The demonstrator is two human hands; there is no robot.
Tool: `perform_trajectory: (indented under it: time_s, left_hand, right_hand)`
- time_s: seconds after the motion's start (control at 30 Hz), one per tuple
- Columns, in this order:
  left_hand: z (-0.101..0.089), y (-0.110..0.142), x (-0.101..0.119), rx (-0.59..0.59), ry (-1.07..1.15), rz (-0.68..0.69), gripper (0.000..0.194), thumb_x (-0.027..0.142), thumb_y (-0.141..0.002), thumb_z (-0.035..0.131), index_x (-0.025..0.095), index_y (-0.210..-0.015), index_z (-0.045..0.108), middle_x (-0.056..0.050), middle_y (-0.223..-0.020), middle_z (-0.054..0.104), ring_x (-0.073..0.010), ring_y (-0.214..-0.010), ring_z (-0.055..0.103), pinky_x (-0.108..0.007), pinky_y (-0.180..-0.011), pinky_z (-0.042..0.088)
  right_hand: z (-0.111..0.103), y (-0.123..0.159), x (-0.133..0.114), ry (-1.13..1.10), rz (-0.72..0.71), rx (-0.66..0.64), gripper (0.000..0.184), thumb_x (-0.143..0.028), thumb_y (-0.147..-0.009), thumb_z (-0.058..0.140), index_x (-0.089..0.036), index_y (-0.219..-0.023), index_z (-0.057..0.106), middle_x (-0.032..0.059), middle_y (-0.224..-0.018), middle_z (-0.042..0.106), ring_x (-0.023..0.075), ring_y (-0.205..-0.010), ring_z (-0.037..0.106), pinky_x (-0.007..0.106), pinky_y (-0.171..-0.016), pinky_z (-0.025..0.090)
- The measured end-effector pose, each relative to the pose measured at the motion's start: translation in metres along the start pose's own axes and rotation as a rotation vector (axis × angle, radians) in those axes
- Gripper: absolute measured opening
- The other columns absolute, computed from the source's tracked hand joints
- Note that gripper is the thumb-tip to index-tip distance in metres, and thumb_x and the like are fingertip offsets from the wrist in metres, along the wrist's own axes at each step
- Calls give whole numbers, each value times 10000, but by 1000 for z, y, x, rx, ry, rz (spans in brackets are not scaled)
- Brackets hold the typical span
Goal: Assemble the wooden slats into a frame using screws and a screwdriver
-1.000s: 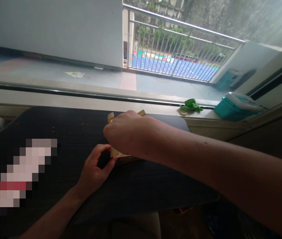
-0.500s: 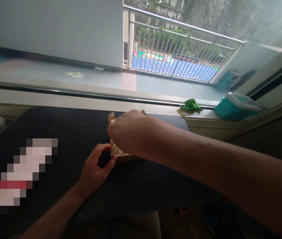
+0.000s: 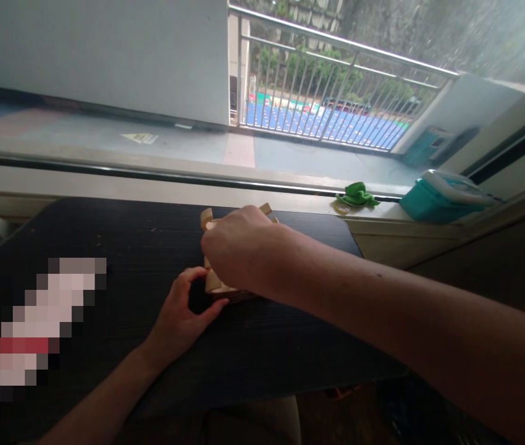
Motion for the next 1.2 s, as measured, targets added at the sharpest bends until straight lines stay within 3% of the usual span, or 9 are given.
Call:
perform_trajectory:
  time_s: [0.1,0.23,0.43,0.63,0.87,1.2]
  left_hand:
    - [3,-1,-4,-14,-60,-8,434,279,-738,613,226,-1119,411,-48,-1067,539,-207,-995,528,-376,-877,435]
    - [-1,-20,-7,-32,-109,-16,439,238,-750,575,228,-1151,397,-54,-1083,544,-212,-1016,528,-385,-879,437]
    - [-10,-53,-12,-173,-116,49,429,266,-653,639,232,-1051,483,-26,-993,590,-222,-947,571,-394,-844,471]
    - [6,-41,-31,-109,-59,-56,522,336,-686,623,239,-1161,432,-45,-1103,577,-226,-1003,573,-385,-860,484]
    - [6,-36,-33,-110,-9,-27,469,325,-726,611,250,-1152,430,-44,-1115,572,-212,-1013,570,-358,-869,487]
    - [4,-37,-27,-130,1,9,451,252,-727,618,263,-1131,421,-28,-1068,577,-189,-948,587,-323,-833,500]
  right_hand:
    - [-2,3,5,-62,27,24,134,-161,-752,524,-123,-812,637,68,-702,621,168,-613,548,281,-548,386]
    - [-9,0,14,-91,-10,10,152,-148,-756,504,-146,-755,655,70,-702,625,163,-615,541,268,-531,359]
    - [0,-3,26,-276,-18,63,142,-201,-710,552,-179,-780,674,46,-710,632,132,-632,512,237,-554,338]
    - [27,9,41,-554,-21,323,138,-263,-731,563,-190,-795,661,4,-698,616,97,-624,484,214,-568,313]
    - [41,13,57,-768,221,551,284,-404,-864,420,-175,-815,580,-13,-654,562,91,-580,454,214,-541,305]
    - [43,7,46,-746,260,641,165,-305,-892,385,-193,-843,496,-5,-681,576,109,-604,502,222,-562,330]
Point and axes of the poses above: each hand's wrist, its own y-axis away from the middle knuckle, its own z-axis out of the palm, x = y × z, the point moved 3 cm from there along -y, towards the middle knuckle
